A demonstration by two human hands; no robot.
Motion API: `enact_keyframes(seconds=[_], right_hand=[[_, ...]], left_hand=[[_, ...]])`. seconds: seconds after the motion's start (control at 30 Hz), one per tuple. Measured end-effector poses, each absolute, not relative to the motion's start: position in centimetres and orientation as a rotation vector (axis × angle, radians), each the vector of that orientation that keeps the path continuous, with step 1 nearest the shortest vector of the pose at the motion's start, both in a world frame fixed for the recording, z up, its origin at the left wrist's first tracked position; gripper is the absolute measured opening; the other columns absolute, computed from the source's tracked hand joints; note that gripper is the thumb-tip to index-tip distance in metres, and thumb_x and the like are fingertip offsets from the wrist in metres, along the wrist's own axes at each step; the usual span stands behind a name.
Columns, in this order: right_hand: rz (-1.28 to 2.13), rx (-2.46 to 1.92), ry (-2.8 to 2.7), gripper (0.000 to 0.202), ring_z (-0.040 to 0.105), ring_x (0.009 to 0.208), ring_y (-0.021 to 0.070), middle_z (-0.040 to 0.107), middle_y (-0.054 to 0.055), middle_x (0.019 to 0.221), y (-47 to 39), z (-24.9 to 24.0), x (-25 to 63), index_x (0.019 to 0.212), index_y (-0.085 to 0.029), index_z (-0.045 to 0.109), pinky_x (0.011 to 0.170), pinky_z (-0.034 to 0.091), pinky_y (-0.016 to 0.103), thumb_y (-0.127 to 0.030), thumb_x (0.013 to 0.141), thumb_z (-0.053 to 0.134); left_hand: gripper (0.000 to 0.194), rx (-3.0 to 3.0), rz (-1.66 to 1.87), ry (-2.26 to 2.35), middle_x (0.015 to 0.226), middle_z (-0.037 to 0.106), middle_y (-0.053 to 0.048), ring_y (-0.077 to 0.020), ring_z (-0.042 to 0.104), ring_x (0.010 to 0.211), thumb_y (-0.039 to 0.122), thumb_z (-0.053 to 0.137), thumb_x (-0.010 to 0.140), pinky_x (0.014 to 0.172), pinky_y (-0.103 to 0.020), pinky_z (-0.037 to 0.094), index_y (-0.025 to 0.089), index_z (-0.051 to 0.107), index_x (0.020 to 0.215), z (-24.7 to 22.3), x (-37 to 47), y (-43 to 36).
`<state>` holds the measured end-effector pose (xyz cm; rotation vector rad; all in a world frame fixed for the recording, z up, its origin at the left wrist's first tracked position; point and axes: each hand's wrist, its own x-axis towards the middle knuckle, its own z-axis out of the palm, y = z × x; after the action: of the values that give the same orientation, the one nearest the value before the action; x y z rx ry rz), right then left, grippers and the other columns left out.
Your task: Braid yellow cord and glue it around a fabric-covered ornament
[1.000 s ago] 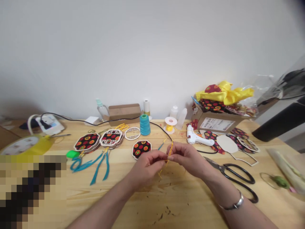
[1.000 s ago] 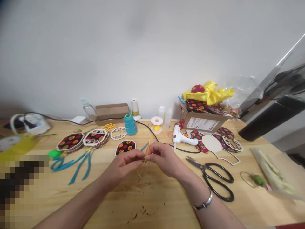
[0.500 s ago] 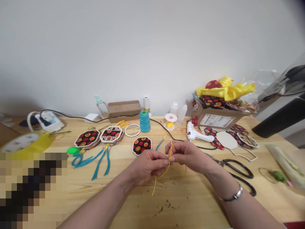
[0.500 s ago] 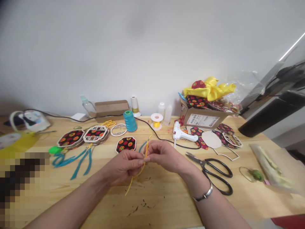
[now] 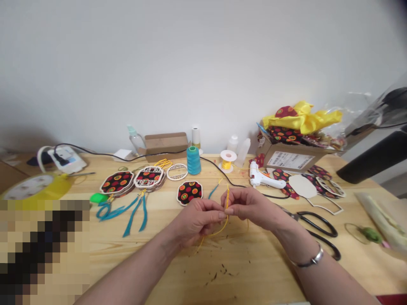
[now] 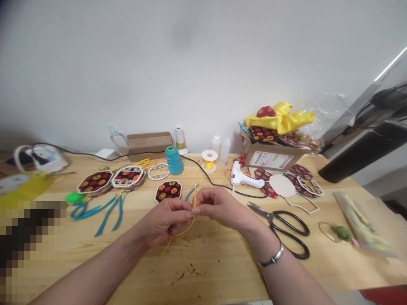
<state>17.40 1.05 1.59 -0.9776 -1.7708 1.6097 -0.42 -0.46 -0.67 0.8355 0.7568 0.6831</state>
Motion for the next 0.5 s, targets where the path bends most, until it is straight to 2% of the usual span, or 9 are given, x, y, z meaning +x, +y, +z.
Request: enact_keyframes(seconds=[0.27, 0.4, 0.5], right_hand=[[1.525, -1.226, -1.658, 0.015, 0.033, 0.045, 0.0054, 0.041, -0.007, 0.049, 1.0, 1.7, 16.7, 0.063, -0.016, 0.055, 0.042, 0.023, 0.019, -0.028, 0.068, 0.063], [1.473, -1.282, -1.62, 0.017, 0.034, 0.044, 0.0054, 0.042, -0.007, 0.049, 0.9, 1.7, 16.2, 0.064, -0.015, 0.054, 0.04, 0.022, 0.019, -0.029, 0.068, 0.063], [1.446, -1.305, -1.624, 0.019, 0.033, 0.044, 0.0059, 0.04, -0.007, 0.051, 0.8, 1.9, 15.9, 0.069, -0.016, 0.054, 0.041, 0.023, 0.019, -0.034, 0.073, 0.059]], left_hand=[[0.02, 1.152, 0.785, 1.031, 0.045, 0.039, 0.007, -0.0036, 0.025, 0.04, 0.033, 0.065, 0.067, 0.041, -0.02, 0.018, 0.013, 0.069, 0.071, -0.2, -0.3, -0.6], [0.018, 1.28, 0.859, 1.093, 0.053, 0.049, 0.004, -0.0065, 0.035, 0.049, 0.032, 0.063, 0.069, 0.049, -0.021, 0.026, 0.015, 0.07, 0.07, 0.3, -0.2, -0.7], [0.018, 1.256, 0.892, 1.131, 0.053, 0.048, 0.004, -0.0064, 0.033, 0.048, 0.032, 0.062, 0.069, 0.048, -0.021, 0.024, 0.016, 0.07, 0.073, 0.3, -0.1, -0.7]])
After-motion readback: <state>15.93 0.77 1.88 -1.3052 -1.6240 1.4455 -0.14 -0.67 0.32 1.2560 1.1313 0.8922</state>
